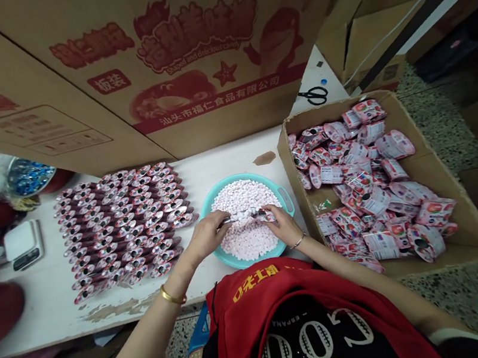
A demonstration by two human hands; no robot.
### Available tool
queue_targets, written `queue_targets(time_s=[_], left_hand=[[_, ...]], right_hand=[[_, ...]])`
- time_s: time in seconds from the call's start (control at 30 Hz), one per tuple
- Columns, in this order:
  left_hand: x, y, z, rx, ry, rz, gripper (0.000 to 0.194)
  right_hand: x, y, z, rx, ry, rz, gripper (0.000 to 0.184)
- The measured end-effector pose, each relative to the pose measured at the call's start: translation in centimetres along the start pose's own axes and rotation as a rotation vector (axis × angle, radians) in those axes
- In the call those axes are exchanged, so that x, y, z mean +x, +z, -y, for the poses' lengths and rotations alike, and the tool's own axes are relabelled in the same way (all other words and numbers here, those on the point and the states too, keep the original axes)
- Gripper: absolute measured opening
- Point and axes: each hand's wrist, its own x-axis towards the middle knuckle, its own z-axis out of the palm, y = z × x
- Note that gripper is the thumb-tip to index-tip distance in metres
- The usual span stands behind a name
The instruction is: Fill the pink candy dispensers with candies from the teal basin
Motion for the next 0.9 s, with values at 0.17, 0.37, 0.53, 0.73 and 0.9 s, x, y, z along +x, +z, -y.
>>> queue_targets(time_s=[0.17,0.37,0.53,0.73,0.9], left_hand=[[0.7,-1.4,-4.8,0.348,-0.044,0.141,0.015],[0.7,-2.7,-8.6,0.548,-0.061,0.141,0.019],[-0.5,-3.0,-6.7,0.268,-0.076,-0.006,0.030],[-1.6,1.4,-3.2,-0.063,0.004,0.026,0.032],[-4.4,0.8,0.5,-0.174,-0.089,-0.207,0.029]], right_hand=[[0.6,0.8,0.5,-0.025,-0.058,0.026,0.046],[0.3,1.0,0.1,-0.001,-0.093,0.017,0.048],[0.1,0.7,0.9,0.118,-0.153,0.015,0.041],[-0.2,2.3,4.0,0.212,-0.175,0.143,0.027],[1.4,-1.3,3.4,0.069,-0.233,-0.020,0.045]])
